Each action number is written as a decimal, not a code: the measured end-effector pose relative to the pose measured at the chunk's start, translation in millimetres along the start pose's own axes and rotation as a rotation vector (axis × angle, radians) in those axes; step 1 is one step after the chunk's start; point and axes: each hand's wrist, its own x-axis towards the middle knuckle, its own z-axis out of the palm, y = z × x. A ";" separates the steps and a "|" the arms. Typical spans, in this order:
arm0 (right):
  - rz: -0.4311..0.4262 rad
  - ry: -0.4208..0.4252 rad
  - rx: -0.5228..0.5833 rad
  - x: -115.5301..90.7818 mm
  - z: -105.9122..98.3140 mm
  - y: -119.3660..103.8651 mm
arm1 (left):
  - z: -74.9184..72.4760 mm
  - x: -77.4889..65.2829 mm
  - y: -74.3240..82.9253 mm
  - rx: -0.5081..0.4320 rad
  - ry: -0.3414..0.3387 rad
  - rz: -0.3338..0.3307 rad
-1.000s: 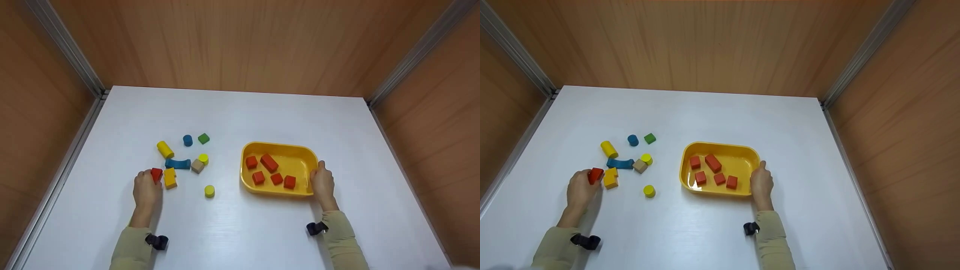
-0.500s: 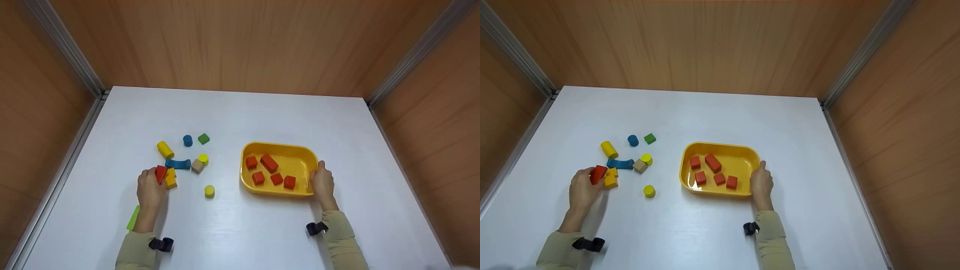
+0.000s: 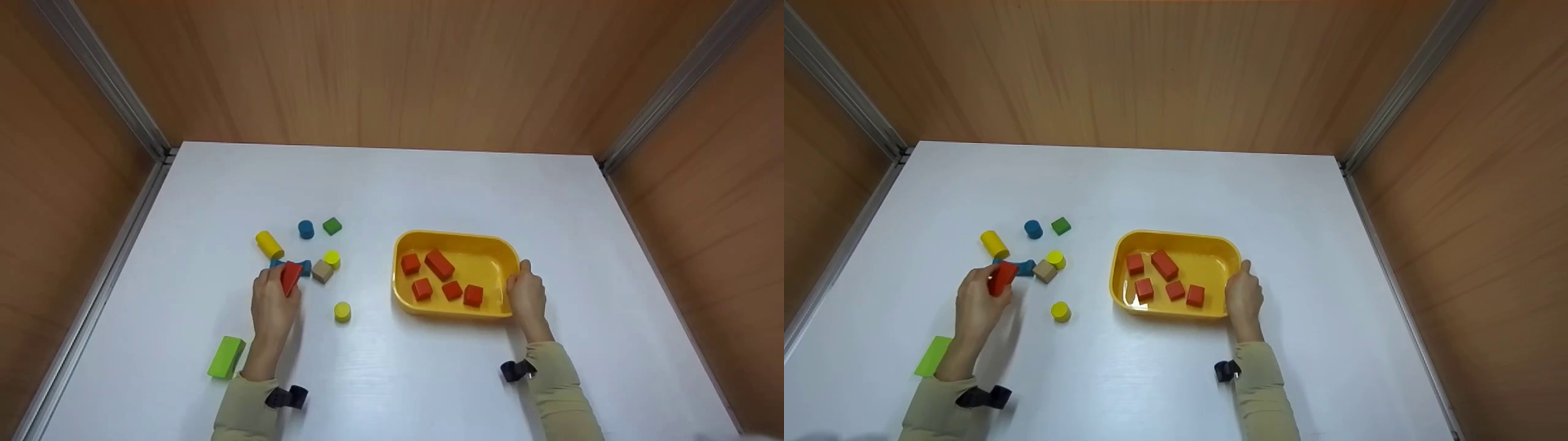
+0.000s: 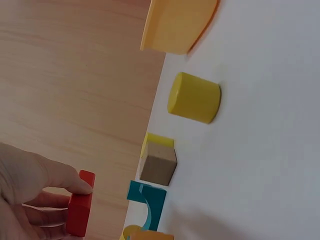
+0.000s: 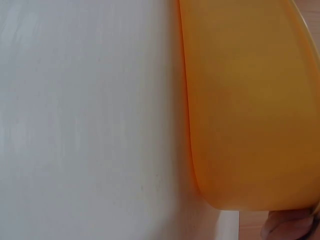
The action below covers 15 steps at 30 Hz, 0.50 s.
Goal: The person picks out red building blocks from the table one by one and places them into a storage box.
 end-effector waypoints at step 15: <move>-0.007 -0.001 -0.002 -1.4 1.5 -1.0 | 18.2 0.2 43.0 -0.069 -0.098 -0.017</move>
